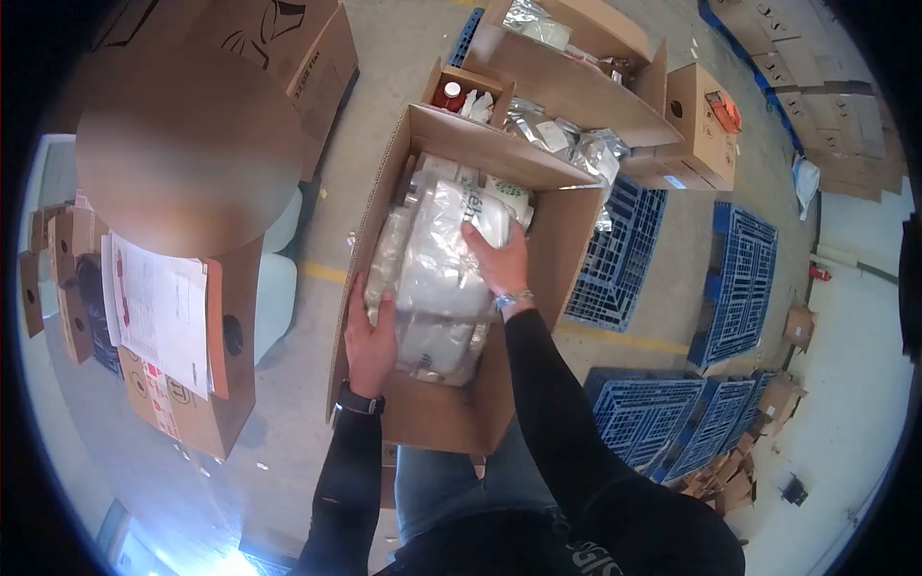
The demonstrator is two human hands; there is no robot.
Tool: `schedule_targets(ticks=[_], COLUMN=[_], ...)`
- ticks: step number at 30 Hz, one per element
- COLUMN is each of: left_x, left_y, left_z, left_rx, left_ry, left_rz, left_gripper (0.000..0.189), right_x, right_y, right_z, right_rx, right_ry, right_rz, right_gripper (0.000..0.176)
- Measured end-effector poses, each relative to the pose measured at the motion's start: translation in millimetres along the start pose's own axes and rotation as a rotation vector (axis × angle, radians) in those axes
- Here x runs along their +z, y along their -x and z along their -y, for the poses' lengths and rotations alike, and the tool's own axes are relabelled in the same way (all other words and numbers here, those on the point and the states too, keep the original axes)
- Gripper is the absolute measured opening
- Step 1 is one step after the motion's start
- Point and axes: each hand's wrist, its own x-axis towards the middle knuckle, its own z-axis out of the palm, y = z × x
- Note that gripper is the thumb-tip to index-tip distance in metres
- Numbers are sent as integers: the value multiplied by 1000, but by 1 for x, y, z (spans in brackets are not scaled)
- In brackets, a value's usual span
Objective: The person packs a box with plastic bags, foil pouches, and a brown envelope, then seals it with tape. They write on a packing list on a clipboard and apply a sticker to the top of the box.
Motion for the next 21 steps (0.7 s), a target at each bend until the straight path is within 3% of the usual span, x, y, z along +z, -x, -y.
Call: schedule_targets(ticks=[2, 3, 5, 8, 11, 14, 17, 21], left_x=[-5, 10, -6, -32, -49, -54, -57, -55], left_y=[20, -8, 11, 30, 43, 53, 57, 69], left_z=[-10, -20, -46, -40, -33, -3, -5, -5], left_rx=[23, 161, 290, 462, 598, 649, 541, 745], left_ry=[73, 48, -80, -212, -365, -539, -506, -814], left_rz=[1, 24, 66, -17, 150, 334, 563, 727], left_gripper=[65, 63, 58, 52, 46, 49, 54, 59], right_x=[10, 14, 23, 48, 72, 71, 66, 70], right_y=[-7, -60, -44, -30, -35, -56, -44, -43], right_z=[-27, -21, 19, 48, 13, -39, -54, -38], right_rx=[-3, -6, -81, -393, -543, -763, -772, -703], right_ry=[480, 475, 572, 1004, 1108, 1115, 1125, 1172], right_rz=[-213, -252, -384, -331, -45, -75, -58, -9], right_gripper=[112, 113, 109, 98, 84, 77, 74, 73])
